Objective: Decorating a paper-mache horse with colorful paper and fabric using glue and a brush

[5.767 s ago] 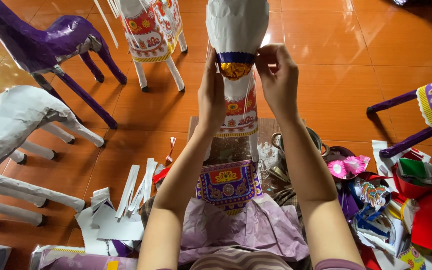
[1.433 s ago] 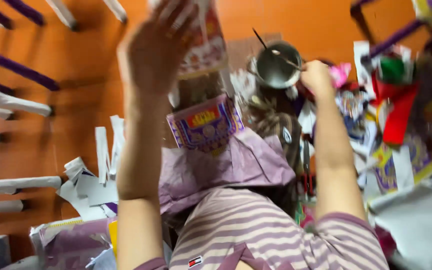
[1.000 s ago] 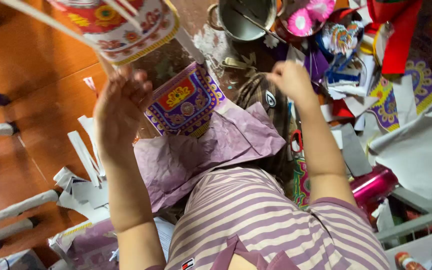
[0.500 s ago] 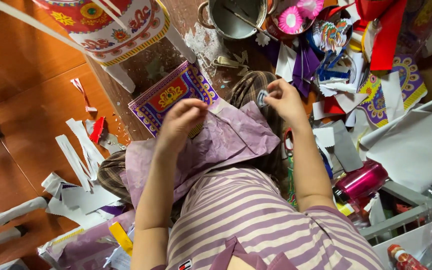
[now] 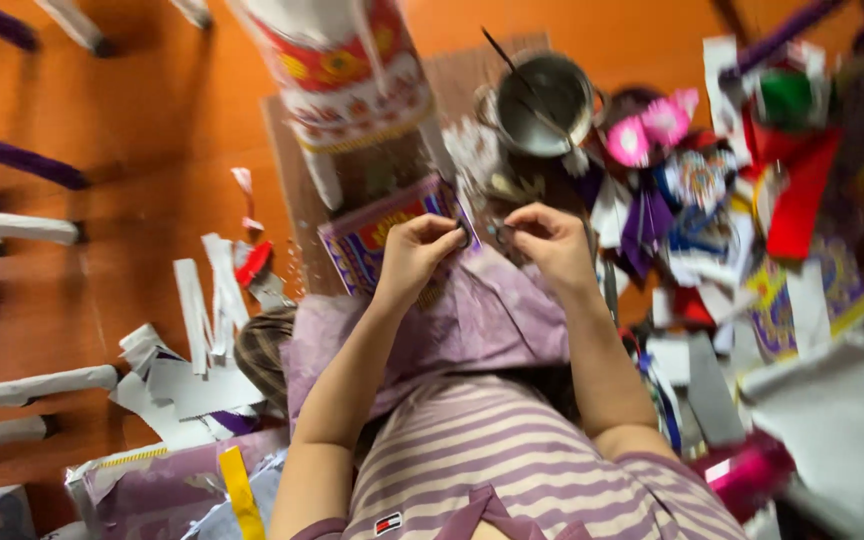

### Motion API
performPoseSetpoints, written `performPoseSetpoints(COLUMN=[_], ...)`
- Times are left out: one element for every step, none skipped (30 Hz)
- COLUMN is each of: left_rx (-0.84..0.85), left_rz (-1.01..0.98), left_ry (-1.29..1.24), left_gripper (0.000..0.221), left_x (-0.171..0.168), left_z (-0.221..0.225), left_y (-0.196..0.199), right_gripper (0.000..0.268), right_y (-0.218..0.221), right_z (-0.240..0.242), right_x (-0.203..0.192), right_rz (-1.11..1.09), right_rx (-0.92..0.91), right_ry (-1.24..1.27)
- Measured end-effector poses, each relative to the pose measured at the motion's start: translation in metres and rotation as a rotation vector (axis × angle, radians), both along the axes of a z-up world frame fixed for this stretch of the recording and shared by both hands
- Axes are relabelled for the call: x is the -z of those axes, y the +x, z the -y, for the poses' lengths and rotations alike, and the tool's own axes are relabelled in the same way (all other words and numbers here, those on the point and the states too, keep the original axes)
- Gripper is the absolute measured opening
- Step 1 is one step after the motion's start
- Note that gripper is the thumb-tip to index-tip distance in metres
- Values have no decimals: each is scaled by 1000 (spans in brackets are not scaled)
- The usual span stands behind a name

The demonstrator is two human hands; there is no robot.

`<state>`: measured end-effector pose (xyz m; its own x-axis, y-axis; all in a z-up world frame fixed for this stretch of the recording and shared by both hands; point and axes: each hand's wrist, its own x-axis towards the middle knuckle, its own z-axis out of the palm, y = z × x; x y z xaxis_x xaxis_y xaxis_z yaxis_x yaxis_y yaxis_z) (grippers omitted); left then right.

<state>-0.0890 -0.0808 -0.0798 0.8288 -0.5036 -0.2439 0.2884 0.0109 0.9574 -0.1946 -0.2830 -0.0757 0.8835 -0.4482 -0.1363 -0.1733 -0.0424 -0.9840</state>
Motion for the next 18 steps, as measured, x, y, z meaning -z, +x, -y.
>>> performPoseSetpoints(left_rx=[-23, -49, -79, -138, -202, -238, -354, -463, -485, -507, -523, -541, -525, -508, -515, -546, -572, -576], left_rz=[85, 169, 211, 288, 359, 396, 366, 335, 355, 497, 635, 650, 679, 708, 717, 791, 863, 868], left_ry=[48, 97, 80, 161, 241, 224, 80, -69, -81, -144, -204, -211, -295, -378, -385, -348, -310, -317], left_gripper=[13, 10, 10, 12, 15, 15, 14, 18, 18, 20, 23, 23, 22, 23, 23, 20, 17, 17], left_x=[-1, -4, -6, -9, -12, -39, -63, -85, -112, -137, -162, -183, -204, -225, -235, -244, -253, -257], left_z=[-10, -21, -33, -45, -56, -60, -67, -74, -77, -81, -85, -86, -87, -87, -83, -79, -74, -70], left_y=[11, 22, 33, 44, 54, 67, 75, 82, 92, 103, 111, 117, 122, 127, 136, 145, 154, 164], right_gripper=[28, 29, 29, 28, 28, 28, 24, 21, 21, 20, 19, 19, 19, 19, 19, 15, 12, 12], right_y=[8, 15, 20, 26, 31, 41, 44, 48, 51, 55, 56, 60, 63, 67, 69, 71, 71, 74], right_z=[-1, -2, 0, 2, 6, 3, -2, -7, -9, -11, -13, -10, -6, -2, 0, 2, 4, 6], right_x=[-3, -7, -6, -4, -4, -19, -31, -42, -50, -57, -62, -55, -48, -41, -40, -39, -37, -42], right_rz=[28, 55, 99, 88, 75, 118, 126, 133, 153, 165, 171, 186, 217, 248, 256, 305, 353, 360], right_rx=[17, 33, 6, 18, 30, 1, 9, 14, -9, -5, 4, -14, -34, -54, -61, -70, -74, -77], right_ry=[10, 22, 5, 10, 14, -3, 46, 96, 87, 89, 91, 84, 50, 15, 9, 5, 2, -4])
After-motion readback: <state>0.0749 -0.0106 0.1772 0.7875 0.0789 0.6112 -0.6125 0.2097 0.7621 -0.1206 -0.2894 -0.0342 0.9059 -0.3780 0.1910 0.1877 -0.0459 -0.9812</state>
